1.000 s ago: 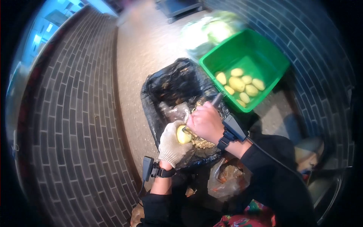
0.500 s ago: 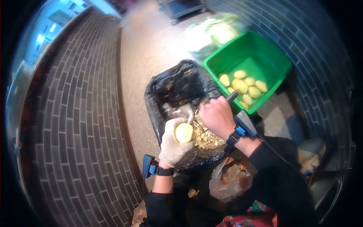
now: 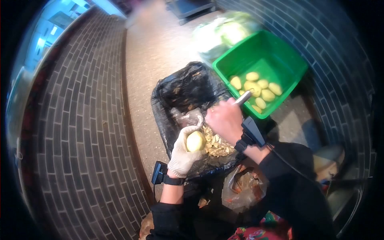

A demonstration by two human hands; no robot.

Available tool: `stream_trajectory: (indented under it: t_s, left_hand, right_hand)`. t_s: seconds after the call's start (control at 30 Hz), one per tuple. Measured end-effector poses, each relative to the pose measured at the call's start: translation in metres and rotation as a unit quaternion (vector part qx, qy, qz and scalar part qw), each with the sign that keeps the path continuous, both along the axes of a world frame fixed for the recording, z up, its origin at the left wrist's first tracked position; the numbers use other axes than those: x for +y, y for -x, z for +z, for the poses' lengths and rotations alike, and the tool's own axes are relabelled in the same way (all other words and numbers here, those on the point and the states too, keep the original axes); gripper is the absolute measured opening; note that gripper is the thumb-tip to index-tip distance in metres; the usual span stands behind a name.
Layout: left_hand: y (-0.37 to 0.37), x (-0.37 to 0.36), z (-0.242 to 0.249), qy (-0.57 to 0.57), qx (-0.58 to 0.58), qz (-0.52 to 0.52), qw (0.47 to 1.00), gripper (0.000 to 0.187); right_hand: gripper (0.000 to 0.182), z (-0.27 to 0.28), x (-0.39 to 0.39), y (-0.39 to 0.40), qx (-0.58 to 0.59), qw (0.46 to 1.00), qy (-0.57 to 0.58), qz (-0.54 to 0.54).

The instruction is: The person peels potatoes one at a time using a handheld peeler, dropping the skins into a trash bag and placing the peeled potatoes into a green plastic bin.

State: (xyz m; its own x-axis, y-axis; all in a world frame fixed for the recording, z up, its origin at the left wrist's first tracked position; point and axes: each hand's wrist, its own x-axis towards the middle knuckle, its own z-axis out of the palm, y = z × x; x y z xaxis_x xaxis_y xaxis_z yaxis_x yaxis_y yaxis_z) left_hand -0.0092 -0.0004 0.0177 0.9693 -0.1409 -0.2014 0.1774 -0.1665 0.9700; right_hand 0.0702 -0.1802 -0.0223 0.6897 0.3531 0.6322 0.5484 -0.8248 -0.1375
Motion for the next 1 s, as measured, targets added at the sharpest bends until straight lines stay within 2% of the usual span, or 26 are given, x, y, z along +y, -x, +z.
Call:
stream_trajectory:
  t_s: [0.03, 0.07, 0.13, 0.2, 0.23, 0.27, 0.33, 0.4, 0.47, 0.53, 0.6, 0.63, 0.67, 0.7, 0.73, 0.8, 0.83, 0.87, 0.97, 1.0]
  left_hand:
    - [0.001, -0.002, 0.005, -0.001, -0.003, -0.002, 1.0, 0.067]
    - [0.002, -0.005, 0.009, 0.004, -0.029, -0.001, 1.0, 0.067]
    - [0.005, -0.004, 0.008, 0.012, -0.05, 0.006, 0.999, 0.067]
    - [0.0, 0.0, 0.001, -0.135, -0.075, 0.016, 0.988, 0.068]
    - [-0.002, -0.002, -0.003, -0.118, -0.123, 0.014, 0.985, 0.069]
    - [-0.002, -0.004, 0.0, -0.117, -0.123, 0.013, 0.985, 0.069]
    - [-0.001, -0.01, 0.01, -0.199, -0.172, 0.013, 0.965, 0.07]
    - [0.001, -0.008, 0.011, -0.207, -0.191, 0.006, 0.96, 0.07]
    - [0.0, -0.004, 0.014, -0.216, -0.213, -0.002, 0.953, 0.071]
    - [0.002, -0.001, 0.016, -0.163, -0.213, -0.014, 0.963, 0.071]
    - [0.002, 0.001, 0.015, -0.159, -0.199, -0.013, 0.967, 0.071]
    - [0.002, 0.002, 0.013, -0.02, -0.133, 0.02, 0.991, 0.073]
    - [0.001, 0.003, 0.01, 0.121, -0.063, 0.052, 0.989, 0.075]
    - [-0.001, 0.006, 0.002, 0.206, -0.039, 0.061, 0.976, 0.082]
    - [-0.001, 0.007, 0.0, 0.206, -0.04, 0.061, 0.976, 0.082]
    - [-0.001, 0.003, 0.004, 0.418, 0.075, 0.114, 0.898, 0.078]
    - [-0.001, 0.002, -0.005, 0.42, 0.064, 0.132, 0.896, 0.066]
    - [-0.001, 0.001, -0.004, 0.42, 0.062, 0.134, 0.896, 0.066]
    - [-0.004, -0.002, -0.006, 0.419, 0.104, 0.196, 0.88, 0.044]
    - [-0.004, -0.003, -0.009, 0.42, 0.103, 0.197, 0.88, 0.044]
  right_hand:
    - [0.033, -0.012, 0.001, -0.008, 0.009, 0.997, -0.044, -0.055]
    - [0.033, -0.007, 0.001, -0.009, 0.007, 0.997, -0.047, -0.06]
    - [0.036, 0.016, 0.002, -0.001, 0.05, 0.985, -0.162, 0.009]
    - [0.036, 0.027, 0.009, 0.011, 0.059, 0.985, -0.161, 0.031]
    - [0.037, 0.029, 0.012, 0.015, 0.073, 0.979, -0.18, 0.059]
    - [0.038, 0.029, 0.013, 0.016, 0.087, 0.973, -0.198, 0.085]
    - [0.037, 0.024, 0.009, 0.013, 0.098, 0.97, -0.201, 0.093]
    - [0.037, 0.021, 0.0, 0.005, 0.105, 0.992, -0.054, 0.034]
    - [0.039, 0.019, -0.002, 0.0, 0.093, 0.995, -0.037, 0.005]
    - [0.04, 0.028, -0.003, 0.005, 0.14, 0.977, -0.157, 0.044]
    - [0.041, 0.034, -0.002, 0.009, 0.143, 0.974, -0.162, 0.067]
    - [0.042, 0.033, 0.0, 0.009, 0.145, 0.971, -0.177, 0.065]
    - [0.043, 0.032, 0.001, 0.009, 0.147, 0.968, -0.192, 0.061]
    - [0.043, 0.031, 0.001, 0.007, 0.146, 0.968, -0.192, 0.062]
    - [0.043, 0.029, -0.001, 0.006, 0.155, 0.968, -0.189, 0.055]
    - [0.044, 0.029, -0.002, 0.005, 0.164, 0.967, -0.187, 0.05]
    - [0.043, 0.029, -0.003, 0.006, 0.16, 0.968, -0.185, 0.051]
    - [0.043, 0.03, -0.003, 0.007, 0.155, 0.969, -0.184, 0.051]
    - [0.04, 0.032, -0.002, 0.01, 0.135, 0.972, -0.185, 0.052]
    - [0.04, 0.033, -0.001, 0.012, 0.135, 0.972, -0.184, 0.052]
